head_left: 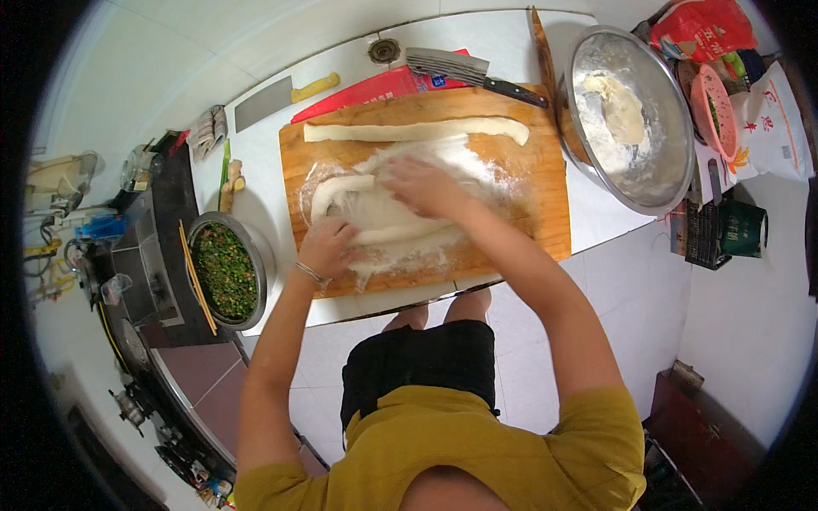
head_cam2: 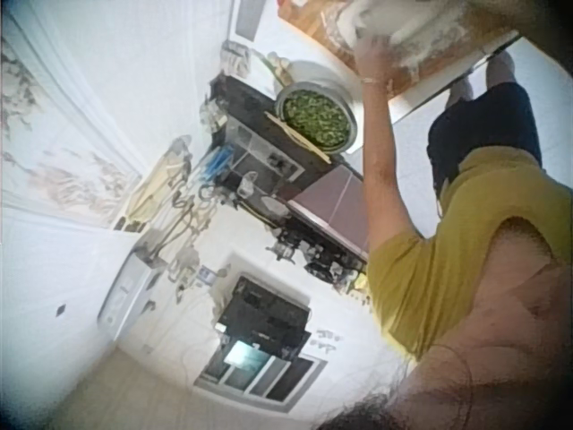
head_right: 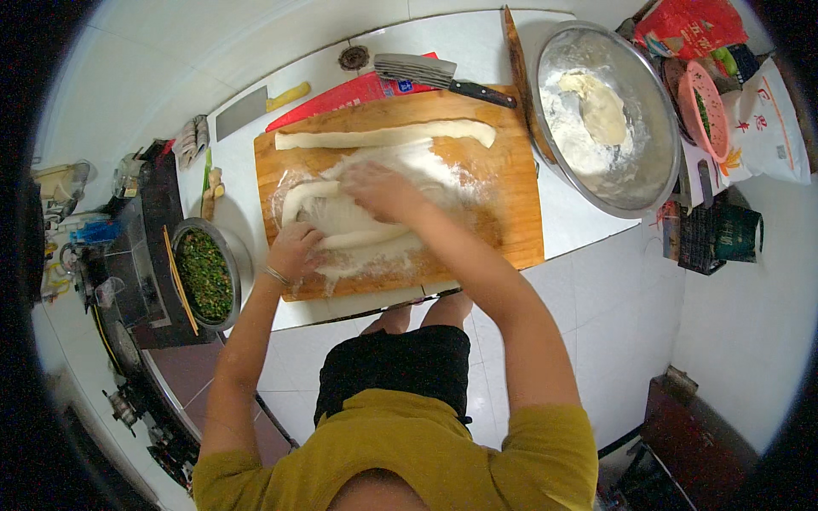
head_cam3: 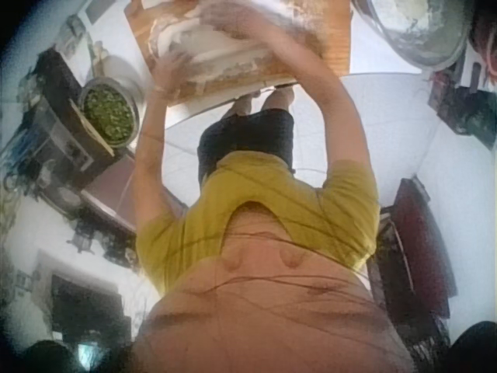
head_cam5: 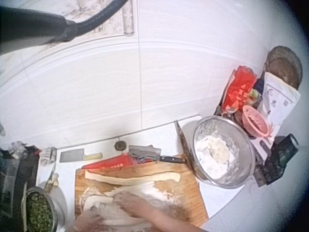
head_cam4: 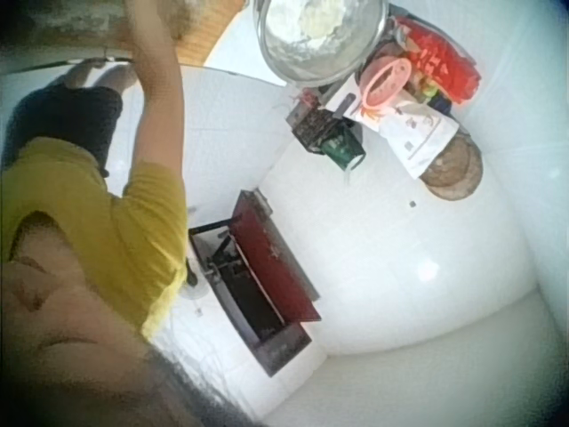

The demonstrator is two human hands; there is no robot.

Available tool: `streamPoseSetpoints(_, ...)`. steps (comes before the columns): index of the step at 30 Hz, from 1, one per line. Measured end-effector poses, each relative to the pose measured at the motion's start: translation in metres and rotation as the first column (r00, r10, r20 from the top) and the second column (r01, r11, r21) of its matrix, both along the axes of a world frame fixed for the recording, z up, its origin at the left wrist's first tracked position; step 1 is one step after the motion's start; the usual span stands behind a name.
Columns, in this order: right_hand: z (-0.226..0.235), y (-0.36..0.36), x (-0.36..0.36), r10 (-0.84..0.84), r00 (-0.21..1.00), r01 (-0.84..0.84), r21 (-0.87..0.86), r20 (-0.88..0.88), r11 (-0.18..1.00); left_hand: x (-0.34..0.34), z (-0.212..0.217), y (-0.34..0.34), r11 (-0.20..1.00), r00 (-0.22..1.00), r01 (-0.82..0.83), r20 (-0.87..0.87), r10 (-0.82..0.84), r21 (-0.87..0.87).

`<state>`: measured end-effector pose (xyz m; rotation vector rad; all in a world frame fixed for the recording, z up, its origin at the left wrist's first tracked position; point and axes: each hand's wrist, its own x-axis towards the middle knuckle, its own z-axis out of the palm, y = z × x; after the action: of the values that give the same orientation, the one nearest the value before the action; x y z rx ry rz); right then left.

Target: The person kneads and rolls a piece of dough into a long rope on a floured wooden cutting board. They briefly move to the sink to fill a pot with water, then return to the board to cut the dough rope into small, uniform pieces using a knife.

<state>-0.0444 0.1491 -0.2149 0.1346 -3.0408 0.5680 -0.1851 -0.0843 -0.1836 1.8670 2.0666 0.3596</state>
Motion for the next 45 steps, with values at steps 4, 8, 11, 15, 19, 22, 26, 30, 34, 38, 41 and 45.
streamPoseSetpoints(4, -0.028, -0.003, -0.05, 0.07, 0.992, -0.081, -0.109, -0.102, 0.991, 0.032, -0.012, 0.025, 1.0, 0.999, -0.03, 0.045, 0.03, -0.01)
streamPoseSetpoints(8, -0.039, 0.034, -0.038, 0.084, 0.986, -0.094, -0.068, -0.141, 0.993, 0.071, -0.024, 0.049, 0.992, 0.997, -0.036, 0.076, 0.027, 0.12)
streamPoseSetpoints(11, -0.021, 0.048, -0.01, 0.172, 0.978, -0.163, 0.083, -0.121, 0.983, 0.108, -0.034, 0.077, 0.991, 0.987, -0.083, 0.147, 0.066, 0.109)
streamPoseSetpoints(15, -0.01, 0.06, 0.034, 0.208, 0.978, -0.21, 0.061, 0.037, 0.976, 0.14, -0.047, 0.106, 0.985, 0.987, -0.138, 0.099, 0.128, 0.106)
streamPoseSetpoints(19, -0.015, 0.063, 0.084, 0.227, 0.966, -0.227, -0.015, 0.12, 0.974, 0.123, -0.039, 0.085, 0.99, 0.938, -0.084, 0.345, 0.041, 0.109)
streamPoseSetpoints(22, -0.002, 0.046, 0.136, 0.118, 0.977, -0.099, -0.113, 0.179, 0.989, 0.116, -0.03, 0.072, 0.961, 0.866, -0.238, 0.479, 0.143, 0.142)
streamPoseSetpoints(26, 0.004, 0.039, 0.185, 0.078, 0.973, -0.048, -0.141, 0.216, 0.989, 0.113, -0.011, 0.082, 0.887, 0.699, -0.46, 0.634, 0.33, 0.046)
streamPoseSetpoints(30, 0.017, 0.037, 0.197, -0.216, 0.97, 0.24, -0.283, 0.113, 0.929, 0.111, -0.032, 0.104, 0.901, 0.813, -0.387, 0.533, 0.232, 0.197)
streamPoseSetpoints(34, 0.028, 0.032, 0.182, -0.521, 0.846, 0.498, -0.184, -0.115, 0.848, 0.125, -0.045, 0.128, 0.942, 0.932, -0.232, 0.332, 0.144, 0.242)
streamPoseSetpoints(38, 0.036, 0.008, 0.135, -0.418, 0.902, 0.398, -0.166, -0.109, 0.902, 0.122, -0.034, 0.119, 0.939, 0.955, -0.256, 0.211, 0.209, 0.23)
streamPoseSetpoints(41, 0.012, 0.007, 0.121, -0.318, 0.947, 0.315, -0.057, -0.054, 0.947, 0.09, -0.024, 0.083, 0.91, 0.932, -0.361, 0.117, 0.344, 0.205)
streamPoseSetpoints(45, 0.018, 0.039, 0.135, -0.326, 0.945, 0.326, 0.018, -0.013, 0.945, 0.058, -0.034, 0.047, 0.897, 0.921, -0.378, -0.001, 0.388, 0.231)
